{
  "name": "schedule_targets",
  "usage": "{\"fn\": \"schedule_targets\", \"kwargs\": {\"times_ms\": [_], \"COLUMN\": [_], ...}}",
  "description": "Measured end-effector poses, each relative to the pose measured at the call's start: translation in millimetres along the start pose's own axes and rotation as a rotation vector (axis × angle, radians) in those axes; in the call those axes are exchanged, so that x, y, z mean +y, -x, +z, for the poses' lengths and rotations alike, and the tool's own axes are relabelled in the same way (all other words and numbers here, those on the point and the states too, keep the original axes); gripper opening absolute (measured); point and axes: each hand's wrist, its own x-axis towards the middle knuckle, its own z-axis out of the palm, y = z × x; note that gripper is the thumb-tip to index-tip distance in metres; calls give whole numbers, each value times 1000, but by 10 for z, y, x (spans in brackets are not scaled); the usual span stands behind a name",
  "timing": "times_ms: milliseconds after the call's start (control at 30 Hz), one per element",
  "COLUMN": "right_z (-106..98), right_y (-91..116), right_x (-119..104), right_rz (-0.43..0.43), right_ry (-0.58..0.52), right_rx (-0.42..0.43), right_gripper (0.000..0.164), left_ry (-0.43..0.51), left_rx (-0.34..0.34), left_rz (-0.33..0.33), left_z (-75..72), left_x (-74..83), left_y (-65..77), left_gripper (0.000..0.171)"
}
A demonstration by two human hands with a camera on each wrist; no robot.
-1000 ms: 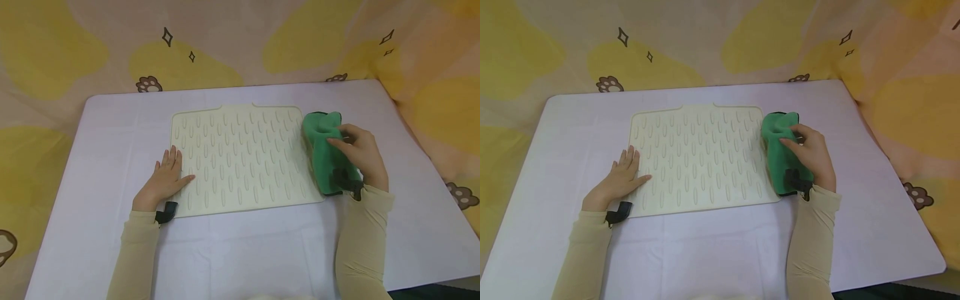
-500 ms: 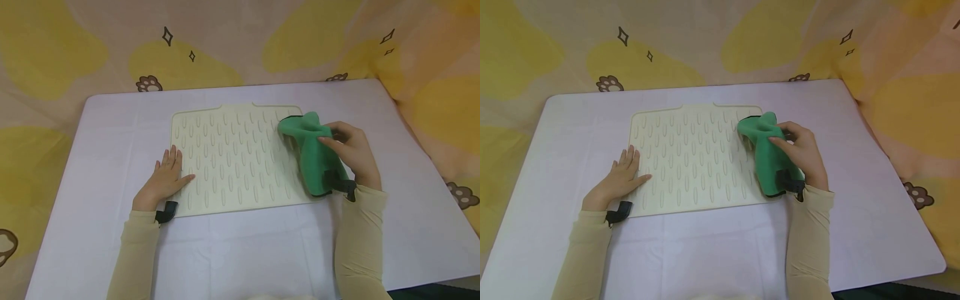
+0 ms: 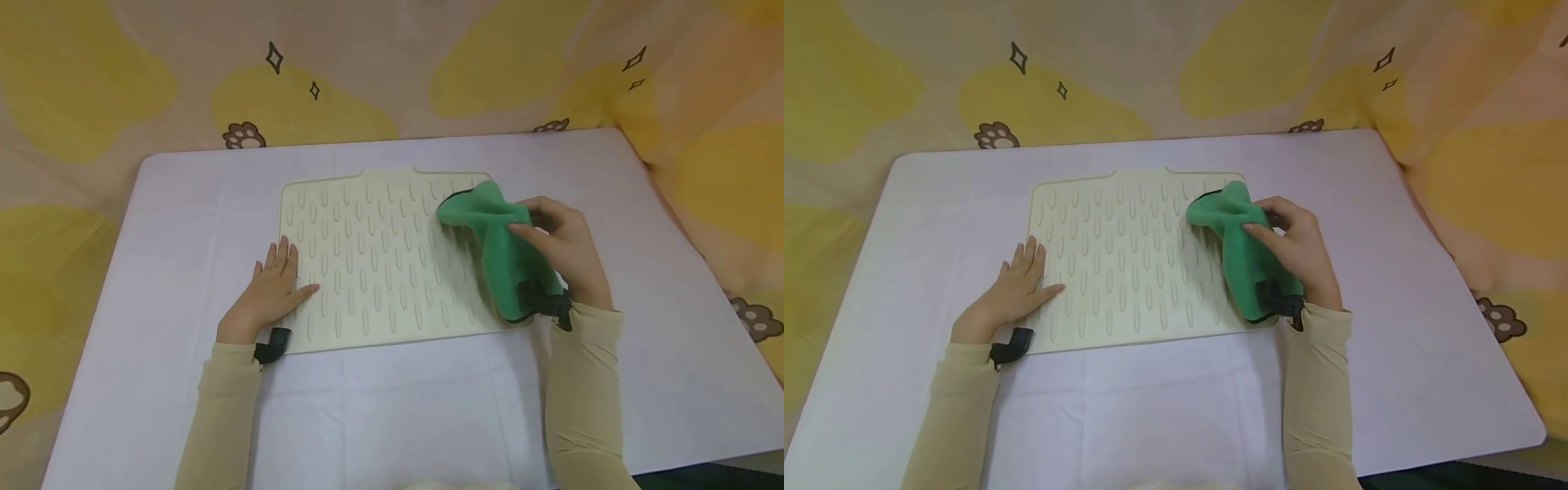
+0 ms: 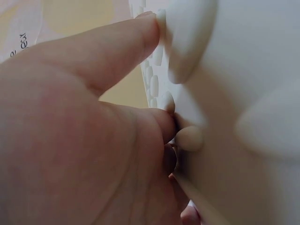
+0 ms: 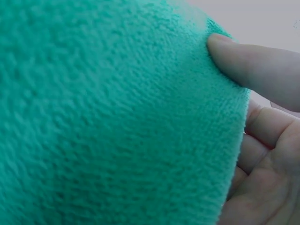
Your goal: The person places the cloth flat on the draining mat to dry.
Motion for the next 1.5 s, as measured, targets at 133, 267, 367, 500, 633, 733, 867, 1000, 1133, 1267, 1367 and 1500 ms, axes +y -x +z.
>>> {"fn": "schedule_targets", "kwargs": {"times_ms": [133,267,367,500,633,733,867,1000,1133,1267,1367,1500], "right_z": [44,86,118,163,206,237,279,321,356,377,388,406], "right_y": [-5,-5,-2,4,2,0,2,4,3,7,14,28], "right_x": [-32,-68,-98,-130,-140,-145,-165,-188,-209,-231,-246,-273], "right_rz": [-21,-24,-28,-45,-67,-88,-105,-114,-130,-139,-137,-156], "right_ry": [-33,-67,-98,-137,-179,-202,-205,-213,-234,-225,-224,-250], "right_rx": [4,5,1,-8,-19,-34,-51,-59,-60,-57,-52,-40], "right_gripper": [20,19,18,17,17,17,17,17,16,17,17,18], "left_ry": [-2,-3,-2,-5,7,23,28,24,28,26,23,24], "left_rx": [-2,-3,-1,-7,-10,-10,-8,-5,-5,-4,-2,-1], "left_rz": [0,-4,-4,-7,-6,-4,-4,-1,0,1,3,2], "left_z": [-1,-3,-1,5,7,5,4,7,13,11,7,11], "left_x": [-4,-1,-2,-14,-16,-11,-10,-17,-29,-33,-32,-35], "left_y": [0,4,1,-4,4,13,18,16,7,0,-2,-10], "left_gripper": [86,86,86,85,86,87,86,86,87,87,86,86]}}
